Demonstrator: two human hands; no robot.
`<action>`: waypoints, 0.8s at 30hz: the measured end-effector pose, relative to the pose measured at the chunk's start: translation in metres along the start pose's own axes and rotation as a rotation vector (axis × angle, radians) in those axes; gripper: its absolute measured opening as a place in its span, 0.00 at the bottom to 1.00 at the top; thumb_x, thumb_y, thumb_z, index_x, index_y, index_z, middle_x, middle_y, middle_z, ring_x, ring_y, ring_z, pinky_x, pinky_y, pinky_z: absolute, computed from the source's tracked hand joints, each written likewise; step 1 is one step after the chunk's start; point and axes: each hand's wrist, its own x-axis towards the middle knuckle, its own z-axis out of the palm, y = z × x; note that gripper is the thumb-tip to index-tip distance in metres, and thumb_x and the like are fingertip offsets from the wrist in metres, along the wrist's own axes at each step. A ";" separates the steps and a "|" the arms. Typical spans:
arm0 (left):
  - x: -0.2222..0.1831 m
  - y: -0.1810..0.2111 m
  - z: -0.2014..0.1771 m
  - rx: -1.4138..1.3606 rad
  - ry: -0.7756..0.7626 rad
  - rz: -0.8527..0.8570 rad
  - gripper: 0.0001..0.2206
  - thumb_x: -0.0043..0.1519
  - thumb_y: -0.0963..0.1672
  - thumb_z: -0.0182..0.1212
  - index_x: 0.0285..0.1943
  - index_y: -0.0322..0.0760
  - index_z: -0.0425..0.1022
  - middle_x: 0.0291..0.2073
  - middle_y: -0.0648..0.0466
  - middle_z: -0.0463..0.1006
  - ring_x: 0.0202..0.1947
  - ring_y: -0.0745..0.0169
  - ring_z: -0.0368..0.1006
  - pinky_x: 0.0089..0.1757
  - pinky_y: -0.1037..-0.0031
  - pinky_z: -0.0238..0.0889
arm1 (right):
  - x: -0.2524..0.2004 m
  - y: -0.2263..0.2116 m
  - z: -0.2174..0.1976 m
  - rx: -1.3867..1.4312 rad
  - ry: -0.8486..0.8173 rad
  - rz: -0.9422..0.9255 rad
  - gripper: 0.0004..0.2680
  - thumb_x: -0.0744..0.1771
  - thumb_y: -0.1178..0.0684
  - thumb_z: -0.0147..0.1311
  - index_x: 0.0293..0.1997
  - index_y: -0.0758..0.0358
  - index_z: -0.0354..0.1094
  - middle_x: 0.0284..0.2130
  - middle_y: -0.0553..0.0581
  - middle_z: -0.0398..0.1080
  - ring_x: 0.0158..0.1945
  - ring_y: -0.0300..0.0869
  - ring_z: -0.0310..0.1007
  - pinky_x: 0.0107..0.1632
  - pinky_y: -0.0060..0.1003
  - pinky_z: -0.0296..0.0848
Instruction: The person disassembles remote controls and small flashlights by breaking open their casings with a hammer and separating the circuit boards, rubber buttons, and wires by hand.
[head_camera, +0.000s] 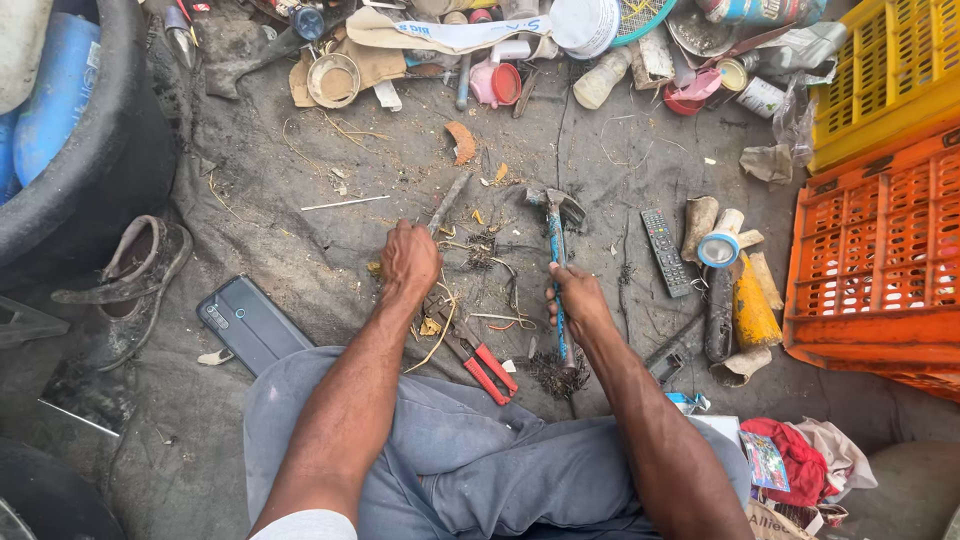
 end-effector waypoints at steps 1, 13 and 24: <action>-0.001 0.001 0.006 0.024 0.065 0.036 0.08 0.64 0.39 0.55 0.36 0.27 0.78 0.61 0.33 0.70 0.48 0.49 0.73 0.37 0.67 0.74 | -0.013 -0.007 0.011 -0.062 0.063 -0.011 0.14 0.70 0.49 0.53 0.58 0.70 0.64 0.24 0.52 0.65 0.19 0.37 0.62 0.21 0.38 0.65; -0.002 0.002 0.002 0.027 0.097 0.055 0.11 0.64 0.40 0.53 0.40 0.20 0.77 0.61 0.31 0.67 0.51 0.44 0.70 0.39 0.66 0.77 | -0.060 -0.015 0.063 -0.909 0.292 -1.235 0.25 0.70 0.54 0.55 0.77 0.59 0.47 0.28 0.57 0.70 0.28 0.41 0.67 0.29 0.42 0.67; 0.000 0.000 0.008 0.035 0.114 0.053 0.13 0.68 0.41 0.49 0.44 0.19 0.76 0.52 0.33 0.71 0.48 0.45 0.70 0.37 0.67 0.77 | -0.084 -0.038 0.049 -0.301 0.257 -1.280 0.22 0.74 0.52 0.51 0.80 0.55 0.46 0.23 0.49 0.64 0.24 0.34 0.61 0.27 0.35 0.61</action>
